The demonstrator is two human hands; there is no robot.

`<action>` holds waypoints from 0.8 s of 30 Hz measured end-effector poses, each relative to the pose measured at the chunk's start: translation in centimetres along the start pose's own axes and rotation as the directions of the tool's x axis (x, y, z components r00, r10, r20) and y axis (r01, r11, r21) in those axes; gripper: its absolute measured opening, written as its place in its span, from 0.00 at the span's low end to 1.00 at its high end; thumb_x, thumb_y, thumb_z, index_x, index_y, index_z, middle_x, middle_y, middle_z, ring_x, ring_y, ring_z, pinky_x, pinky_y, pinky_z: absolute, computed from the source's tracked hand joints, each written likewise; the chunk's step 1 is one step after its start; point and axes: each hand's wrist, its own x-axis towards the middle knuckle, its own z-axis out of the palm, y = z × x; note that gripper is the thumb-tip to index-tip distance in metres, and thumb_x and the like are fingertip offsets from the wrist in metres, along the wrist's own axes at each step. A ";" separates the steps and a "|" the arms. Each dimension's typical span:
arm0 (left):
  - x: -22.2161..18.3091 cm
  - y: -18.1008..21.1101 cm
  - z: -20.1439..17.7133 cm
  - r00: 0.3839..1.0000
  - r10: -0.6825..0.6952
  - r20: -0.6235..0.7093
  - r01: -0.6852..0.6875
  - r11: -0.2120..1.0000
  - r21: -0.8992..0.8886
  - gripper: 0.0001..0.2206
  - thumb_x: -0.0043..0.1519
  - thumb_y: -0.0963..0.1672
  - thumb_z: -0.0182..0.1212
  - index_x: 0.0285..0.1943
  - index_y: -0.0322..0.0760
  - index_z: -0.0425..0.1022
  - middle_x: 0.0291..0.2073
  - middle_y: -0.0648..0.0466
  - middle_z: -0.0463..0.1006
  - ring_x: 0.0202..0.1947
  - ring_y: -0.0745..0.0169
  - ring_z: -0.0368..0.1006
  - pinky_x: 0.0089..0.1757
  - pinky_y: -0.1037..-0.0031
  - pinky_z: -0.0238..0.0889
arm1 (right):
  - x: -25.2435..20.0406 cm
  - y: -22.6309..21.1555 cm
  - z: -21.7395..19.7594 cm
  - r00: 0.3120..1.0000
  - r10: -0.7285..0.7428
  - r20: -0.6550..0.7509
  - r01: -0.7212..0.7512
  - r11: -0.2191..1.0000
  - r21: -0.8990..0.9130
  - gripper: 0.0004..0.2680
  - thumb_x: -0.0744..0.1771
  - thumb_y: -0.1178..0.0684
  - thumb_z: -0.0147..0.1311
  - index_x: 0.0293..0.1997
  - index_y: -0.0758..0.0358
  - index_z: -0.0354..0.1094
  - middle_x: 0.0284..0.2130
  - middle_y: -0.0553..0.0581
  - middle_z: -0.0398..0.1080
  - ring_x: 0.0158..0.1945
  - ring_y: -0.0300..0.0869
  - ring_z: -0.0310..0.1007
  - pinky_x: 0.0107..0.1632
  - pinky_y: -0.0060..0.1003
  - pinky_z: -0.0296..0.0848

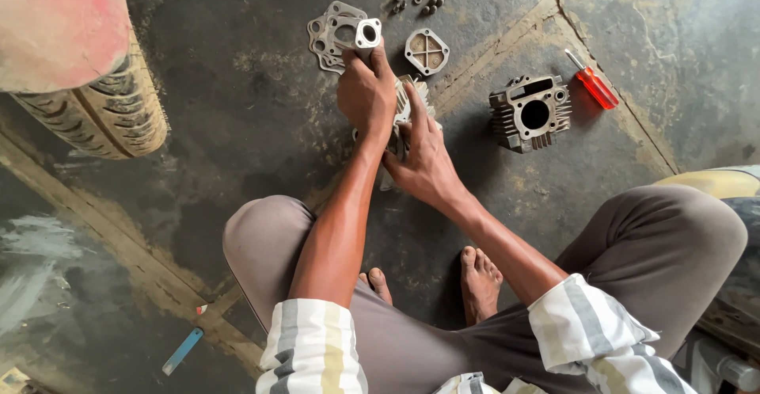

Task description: Cleaning and assembling motorcycle engine cylinder components.

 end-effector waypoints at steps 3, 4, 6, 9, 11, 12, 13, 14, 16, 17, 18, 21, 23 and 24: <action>-0.1 0.0 -0.2 1.000 0.006 0.011 -0.006 1.000 0.005 0.19 0.67 0.55 0.53 0.45 0.36 0.73 0.28 0.45 0.83 0.29 0.42 0.82 0.27 0.54 0.71 | 0.1 -0.1 -0.3 0.998 0.039 0.039 -0.041 0.997 0.063 0.40 0.61 0.57 0.61 0.79 0.63 0.31 0.58 0.77 0.65 0.58 0.59 0.72 0.61 0.49 0.70; -0.1 0.0 -0.2 1.000 0.012 0.014 -0.012 1.000 0.011 0.19 0.67 0.55 0.53 0.45 0.36 0.73 0.28 0.44 0.83 0.29 0.41 0.82 0.27 0.54 0.71 | 0.0 0.0 -0.4 0.996 0.071 0.058 -0.075 0.994 0.074 0.41 0.61 0.57 0.61 0.80 0.62 0.29 0.56 0.76 0.67 0.60 0.59 0.72 0.63 0.48 0.68; 0.3 -0.2 0.2 1.000 0.016 0.002 -0.016 1.000 0.013 0.19 0.67 0.55 0.53 0.45 0.36 0.73 0.28 0.44 0.83 0.29 0.41 0.82 0.27 0.54 0.71 | -0.2 0.2 -0.1 0.997 0.050 0.055 -0.055 0.993 0.102 0.40 0.62 0.57 0.60 0.80 0.61 0.29 0.60 0.76 0.64 0.61 0.59 0.72 0.64 0.48 0.68; 0.2 -0.3 0.2 1.000 0.017 -0.002 -0.017 1.000 0.008 0.19 0.67 0.55 0.53 0.45 0.36 0.73 0.28 0.44 0.83 0.29 0.41 0.82 0.27 0.54 0.71 | -1.2 0.3 0.5 0.999 0.004 0.035 -0.010 0.988 0.152 0.40 0.63 0.58 0.60 0.80 0.62 0.26 0.68 0.77 0.53 0.66 0.61 0.69 0.67 0.50 0.66; -0.1 -0.4 0.3 1.000 0.016 -0.004 -0.016 1.000 -0.001 0.19 0.67 0.55 0.53 0.45 0.35 0.73 0.29 0.44 0.83 0.29 0.41 0.82 0.27 0.55 0.71 | -2.2 0.7 1.0 0.999 -0.030 0.017 0.027 0.984 0.174 0.40 0.64 0.59 0.59 0.80 0.62 0.25 0.73 0.78 0.46 0.69 0.62 0.65 0.69 0.50 0.64; -0.2 -0.6 0.3 0.999 0.027 -0.026 -0.027 1.000 -0.010 0.19 0.66 0.54 0.53 0.46 0.35 0.73 0.29 0.43 0.83 0.29 0.41 0.82 0.27 0.54 0.71 | -2.9 1.0 1.3 0.999 -0.042 0.012 0.041 0.993 0.109 0.40 0.65 0.59 0.60 0.80 0.63 0.22 0.73 0.76 0.47 0.73 0.64 0.58 0.72 0.52 0.58; 0.0 -0.7 0.3 0.998 0.035 -0.057 -0.037 0.999 -0.020 0.19 0.66 0.54 0.53 0.46 0.35 0.73 0.28 0.43 0.83 0.28 0.40 0.81 0.26 0.54 0.70 | -3.3 1.4 1.6 0.998 -0.063 0.012 0.062 0.997 0.042 0.41 0.66 0.59 0.60 0.81 0.64 0.20 0.73 0.73 0.49 0.76 0.65 0.51 0.74 0.53 0.52; 0.2 -0.5 0.2 0.997 0.031 -0.067 -0.033 0.999 -0.019 0.19 0.66 0.54 0.53 0.46 0.35 0.73 0.28 0.43 0.83 0.28 0.40 0.81 0.26 0.54 0.70 | -3.4 1.0 1.8 0.997 -0.071 0.019 0.070 0.997 0.043 0.41 0.66 0.59 0.60 0.81 0.64 0.20 0.73 0.73 0.49 0.76 0.65 0.51 0.74 0.53 0.52; 0.1 -0.4 0.0 0.997 0.033 -0.074 -0.034 0.999 -0.012 0.19 0.66 0.54 0.54 0.46 0.35 0.73 0.28 0.43 0.83 0.28 0.40 0.81 0.26 0.53 0.70 | -4.0 0.5 2.2 0.996 -0.090 0.025 0.091 0.995 -0.036 0.42 0.66 0.58 0.60 0.80 0.67 0.18 0.73 0.70 0.50 0.74 0.64 0.47 0.76 0.53 0.46; -0.1 -0.3 0.0 0.997 0.028 -0.077 -0.028 1.000 -0.009 0.19 0.66 0.54 0.54 0.46 0.35 0.73 0.28 0.43 0.83 0.28 0.40 0.81 0.26 0.53 0.70 | -4.2 0.5 2.3 0.995 -0.091 0.031 0.092 0.995 -0.035 0.42 0.66 0.58 0.60 0.80 0.67 0.18 0.73 0.70 0.50 0.74 0.64 0.47 0.76 0.53 0.46; -0.2 -0.2 0.0 0.999 0.014 -0.048 -0.014 1.000 -0.005 0.19 0.66 0.55 0.54 0.45 0.35 0.72 0.27 0.44 0.83 0.28 0.40 0.81 0.26 0.54 0.70 | -4.4 0.5 2.4 0.994 -0.112 0.018 0.113 0.994 -0.016 0.41 0.65 0.59 0.60 0.79 0.69 0.18 0.74 0.72 0.46 0.72 0.62 0.48 0.75 0.51 0.47; -0.1 -0.3 0.2 1.000 0.009 -0.009 -0.008 1.000 0.014 0.20 0.67 0.55 0.53 0.45 0.35 0.71 0.26 0.44 0.82 0.28 0.41 0.81 0.27 0.54 0.70 | -5.0 0.5 3.0 0.986 -0.167 -0.021 0.168 0.986 0.003 0.41 0.65 0.60 0.59 0.79 0.71 0.19 0.74 0.73 0.43 0.70 0.61 0.48 0.75 0.49 0.49; 0.0 -0.4 0.4 1.000 0.015 0.003 -0.015 1.000 0.022 0.20 0.67 0.55 0.53 0.44 0.35 0.71 0.26 0.44 0.82 0.27 0.41 0.81 0.27 0.54 0.70 | -5.1 0.5 3.0 0.979 -0.199 -0.045 0.199 0.980 -0.005 0.40 0.65 0.60 0.59 0.79 0.72 0.20 0.73 0.73 0.44 0.71 0.61 0.47 0.75 0.49 0.49; 0.1 -0.3 0.4 1.000 0.027 -0.012 -0.026 1.000 0.017 0.20 0.67 0.55 0.53 0.44 0.35 0.71 0.26 0.44 0.82 0.27 0.41 0.81 0.27 0.54 0.70 | -5.0 0.6 3.0 0.977 -0.209 -0.048 0.208 0.978 -0.015 0.40 0.64 0.61 0.60 0.78 0.73 0.22 0.71 0.73 0.45 0.71 0.61 0.46 0.75 0.49 0.50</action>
